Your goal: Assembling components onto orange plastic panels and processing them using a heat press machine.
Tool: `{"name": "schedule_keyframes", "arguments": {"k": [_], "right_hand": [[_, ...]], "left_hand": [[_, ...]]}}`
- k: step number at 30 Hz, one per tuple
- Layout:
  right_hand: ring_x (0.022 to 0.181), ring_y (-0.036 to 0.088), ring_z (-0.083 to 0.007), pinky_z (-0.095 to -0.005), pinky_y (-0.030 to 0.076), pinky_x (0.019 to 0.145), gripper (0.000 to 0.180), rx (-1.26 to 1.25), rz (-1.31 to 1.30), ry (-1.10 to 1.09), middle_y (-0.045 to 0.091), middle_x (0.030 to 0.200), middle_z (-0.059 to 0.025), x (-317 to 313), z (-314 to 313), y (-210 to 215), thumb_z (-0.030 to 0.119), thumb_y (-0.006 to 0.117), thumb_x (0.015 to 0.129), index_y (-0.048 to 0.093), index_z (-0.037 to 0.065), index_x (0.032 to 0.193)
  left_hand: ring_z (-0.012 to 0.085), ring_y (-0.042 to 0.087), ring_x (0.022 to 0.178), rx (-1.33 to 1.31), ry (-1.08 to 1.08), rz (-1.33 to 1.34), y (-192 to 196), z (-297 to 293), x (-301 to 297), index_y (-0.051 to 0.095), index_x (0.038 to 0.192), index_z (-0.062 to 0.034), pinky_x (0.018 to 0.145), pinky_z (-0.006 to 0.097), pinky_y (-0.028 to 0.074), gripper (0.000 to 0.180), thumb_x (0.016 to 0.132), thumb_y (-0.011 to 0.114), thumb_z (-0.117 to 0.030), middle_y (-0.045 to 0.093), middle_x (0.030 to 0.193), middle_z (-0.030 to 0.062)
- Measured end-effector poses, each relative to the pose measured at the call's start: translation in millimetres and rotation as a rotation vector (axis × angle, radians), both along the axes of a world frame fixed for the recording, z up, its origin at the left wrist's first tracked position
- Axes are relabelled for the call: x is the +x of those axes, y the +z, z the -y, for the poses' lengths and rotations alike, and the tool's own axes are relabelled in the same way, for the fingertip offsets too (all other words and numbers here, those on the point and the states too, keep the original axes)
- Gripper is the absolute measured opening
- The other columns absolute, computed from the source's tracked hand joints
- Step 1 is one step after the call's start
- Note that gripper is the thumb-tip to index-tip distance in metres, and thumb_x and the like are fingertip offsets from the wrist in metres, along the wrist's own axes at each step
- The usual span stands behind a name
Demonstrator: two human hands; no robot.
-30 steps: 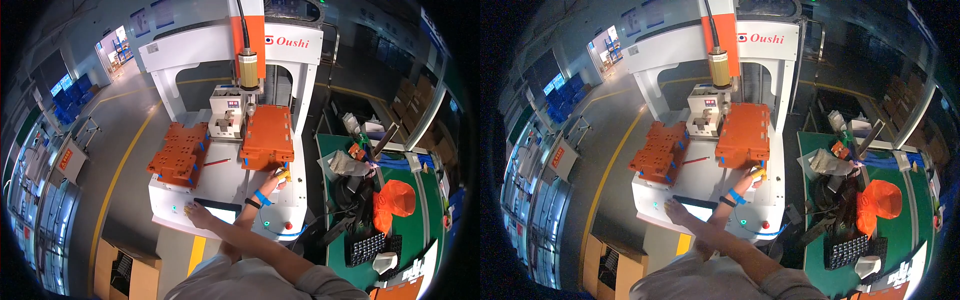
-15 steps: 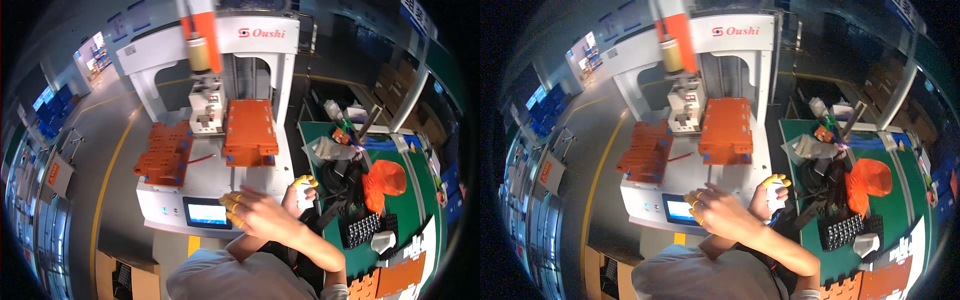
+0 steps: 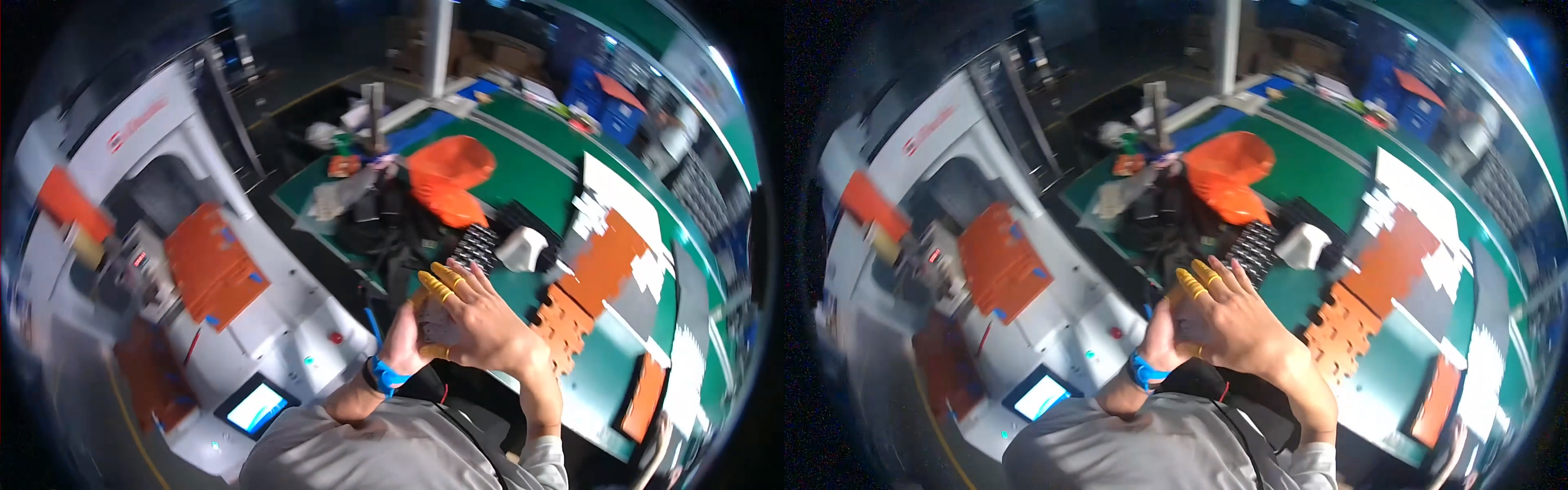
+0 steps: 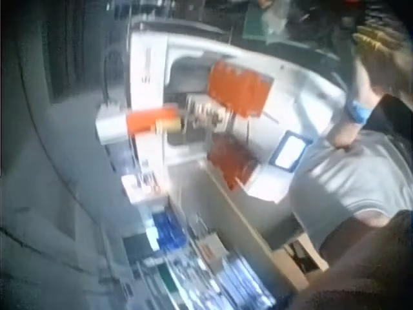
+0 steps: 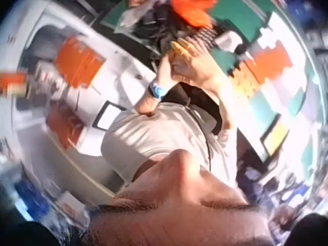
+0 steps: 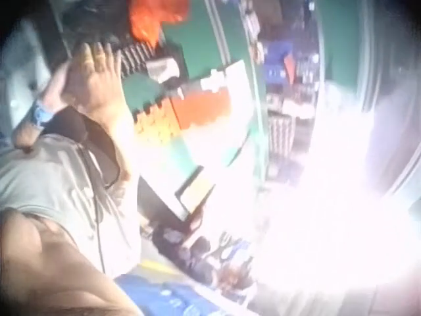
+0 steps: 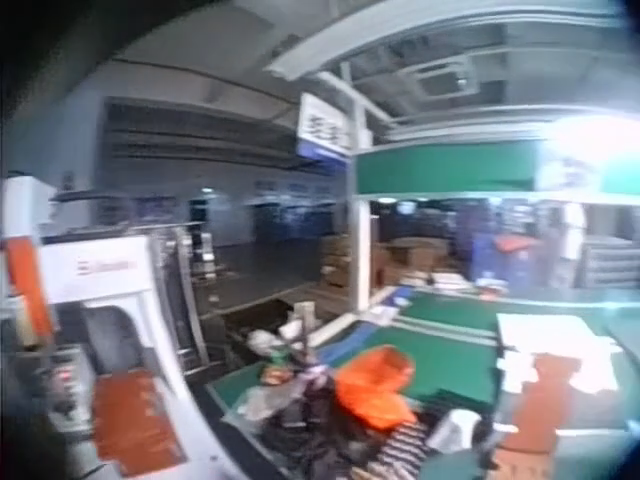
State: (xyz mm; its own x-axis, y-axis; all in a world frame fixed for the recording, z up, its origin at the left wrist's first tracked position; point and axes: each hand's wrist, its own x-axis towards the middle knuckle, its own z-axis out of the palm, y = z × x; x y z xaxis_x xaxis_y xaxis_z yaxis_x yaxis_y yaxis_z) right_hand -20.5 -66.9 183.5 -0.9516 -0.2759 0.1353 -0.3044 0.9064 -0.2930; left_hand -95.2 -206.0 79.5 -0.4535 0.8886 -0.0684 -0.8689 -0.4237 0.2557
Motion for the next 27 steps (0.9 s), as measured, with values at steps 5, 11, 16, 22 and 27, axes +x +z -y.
{"name": "schedule_keyframes", "arguments": {"k": [5, 11, 16, 22, 27], "right_hand": [[0.109, 0.061, -0.0389, -0.0473, 0.036, 0.116, 0.076, -0.155, 0.012, -0.217, 0.065, 0.109, -0.0215, 41.1, -38.2, -15.6, 0.03, 0.08, 0.075, 0.051, -0.003, 0.136], [0.1, 0.064, -0.0389, -0.0452, 0.051, 0.094, 0.067, -0.217, 0.04, -0.353, 0.067, 0.101, -0.022, 72.0, -84.3, -38.5, 0.024, 0.077, 0.078, 0.054, 0.0, 0.136], [0.1, 0.066, -0.0397, -0.0447, 0.051, 0.097, 0.065, -0.236, 0.1, -0.39, 0.068, 0.102, -0.0228, 77.0, -116.4, -45.6, 0.023, 0.076, 0.079, 0.055, 0.004, 0.137], [0.107, 0.066, -0.0382, -0.043, 0.047, 0.105, 0.053, -0.266, 0.099, -0.304, 0.07, 0.108, -0.0225, 57.2, -144.3, -61.2, 0.024, 0.075, 0.082, 0.062, 0.001, 0.128], [0.083, 0.071, -0.0333, -0.04, 0.057, 0.075, 0.028, -0.662, -0.054, -0.305, 0.072, 0.091, -0.0212, 1.3, -170.3, -82.6, 0.018, 0.07, 0.086, 0.071, -0.001, 0.106]], "left_hand": [[0.0193, 0.067, 0.104, -0.095, -0.22, 0.105, -8.0, -46.7, 26.8, 0.062, 0.121, -0.0157, 0.087, 0.038, 0.056, 0.036, 0.105, 0.039, -0.039, 0.068, 0.116, 0.0019], [0.0204, 0.067, 0.103, 0.002, -0.47, 0.201, -21.2, -96.6, 48.5, 0.061, 0.122, -0.0148, 0.086, 0.038, 0.056, 0.038, 0.106, 0.039, -0.041, 0.068, 0.115, 0.0019], [0.0193, 0.067, 0.096, -0.142, -0.449, 0.107, -32.2, -126.0, 55.2, 0.06, 0.122, -0.0133, 0.08, 0.037, 0.056, 0.037, 0.106, 0.04, -0.04, 0.068, 0.113, 0.0029], [0.0206, 0.065, 0.086, -0.276, -0.423, -0.025, -49.3, -133.3, 37.8, 0.059, 0.12, -0.0094, 0.064, 0.032, 0.05, 0.037, 0.105, 0.044, -0.039, 0.067, 0.105, 0.0076], [0.0177, 0.052, 0.066, -0.166, -0.469, -0.102, -82.1, -121.3, 6.1, 0.052, 0.132, 0.001, 0.056, 0.027, 0.041, 0.053, 0.104, 0.041, -0.043, 0.064, 0.1, 0.0135]]}}
